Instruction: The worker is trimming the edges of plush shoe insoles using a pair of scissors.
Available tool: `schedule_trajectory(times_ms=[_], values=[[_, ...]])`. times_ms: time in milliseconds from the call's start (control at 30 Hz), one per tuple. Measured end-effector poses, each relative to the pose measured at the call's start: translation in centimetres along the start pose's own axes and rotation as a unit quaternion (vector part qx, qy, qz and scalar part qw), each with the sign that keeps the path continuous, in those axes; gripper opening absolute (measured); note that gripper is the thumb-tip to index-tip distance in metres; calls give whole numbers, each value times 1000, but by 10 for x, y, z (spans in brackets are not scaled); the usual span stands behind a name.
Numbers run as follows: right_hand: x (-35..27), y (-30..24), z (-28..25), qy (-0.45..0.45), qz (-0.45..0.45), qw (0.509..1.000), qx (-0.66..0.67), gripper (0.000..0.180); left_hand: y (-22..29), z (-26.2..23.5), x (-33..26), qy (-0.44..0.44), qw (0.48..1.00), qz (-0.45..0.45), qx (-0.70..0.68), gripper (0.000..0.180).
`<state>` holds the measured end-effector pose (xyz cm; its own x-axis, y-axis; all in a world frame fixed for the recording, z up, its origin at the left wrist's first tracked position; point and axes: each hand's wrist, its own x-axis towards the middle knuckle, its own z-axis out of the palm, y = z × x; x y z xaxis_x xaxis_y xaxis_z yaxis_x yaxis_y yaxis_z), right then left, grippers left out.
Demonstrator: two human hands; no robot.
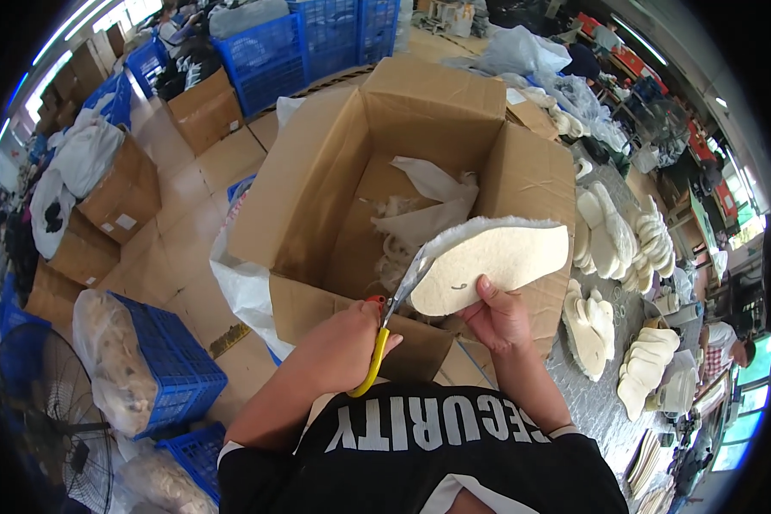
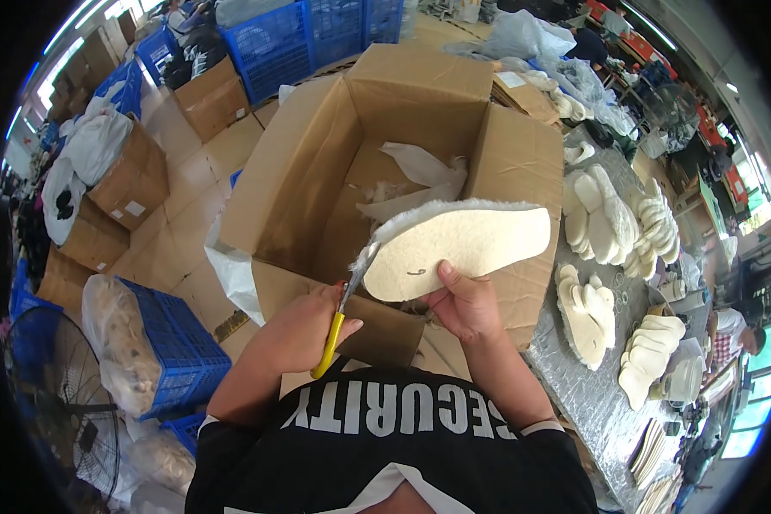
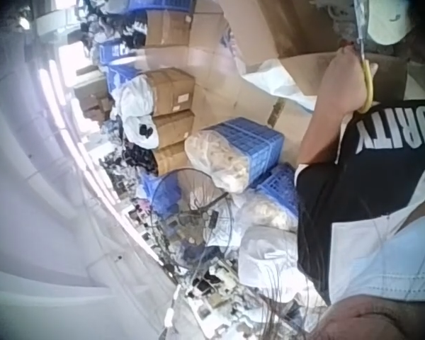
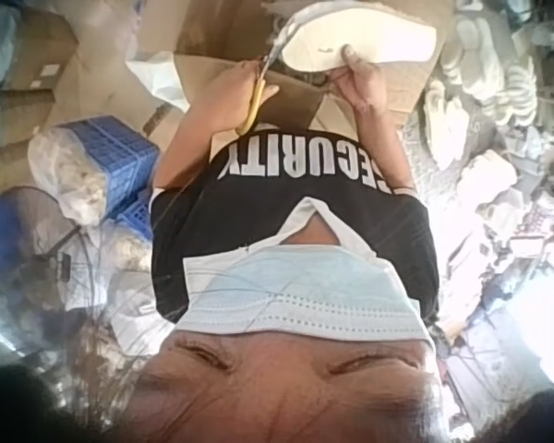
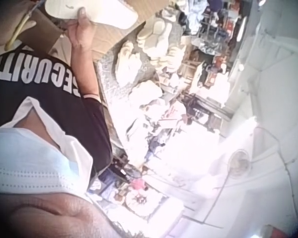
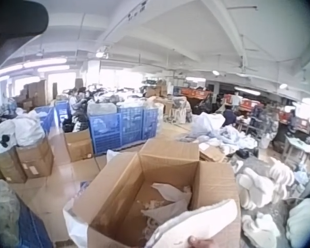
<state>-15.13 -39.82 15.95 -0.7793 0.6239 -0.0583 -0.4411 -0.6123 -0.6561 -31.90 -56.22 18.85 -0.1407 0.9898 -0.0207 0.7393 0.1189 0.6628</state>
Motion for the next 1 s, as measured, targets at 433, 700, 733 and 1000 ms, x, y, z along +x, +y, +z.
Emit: schedule_trajectory(times_ms=[433,700,733,1000], values=[[-6,-7,6,-4,-9,1000,-4,47,3,0,-6,-68,995,-78,13,29],[-7,-1,-4,-1,19,999,-49,45,3,0,-11,-36,998,-51,28,26],[-7,-2,-2,-1,19,999,-51,45,5,-3,-10,-53,996,-65,25,26],[-2,-4,-3,4,25,999,-41,47,-2,4,-9,-59,996,-63,-17,28]])
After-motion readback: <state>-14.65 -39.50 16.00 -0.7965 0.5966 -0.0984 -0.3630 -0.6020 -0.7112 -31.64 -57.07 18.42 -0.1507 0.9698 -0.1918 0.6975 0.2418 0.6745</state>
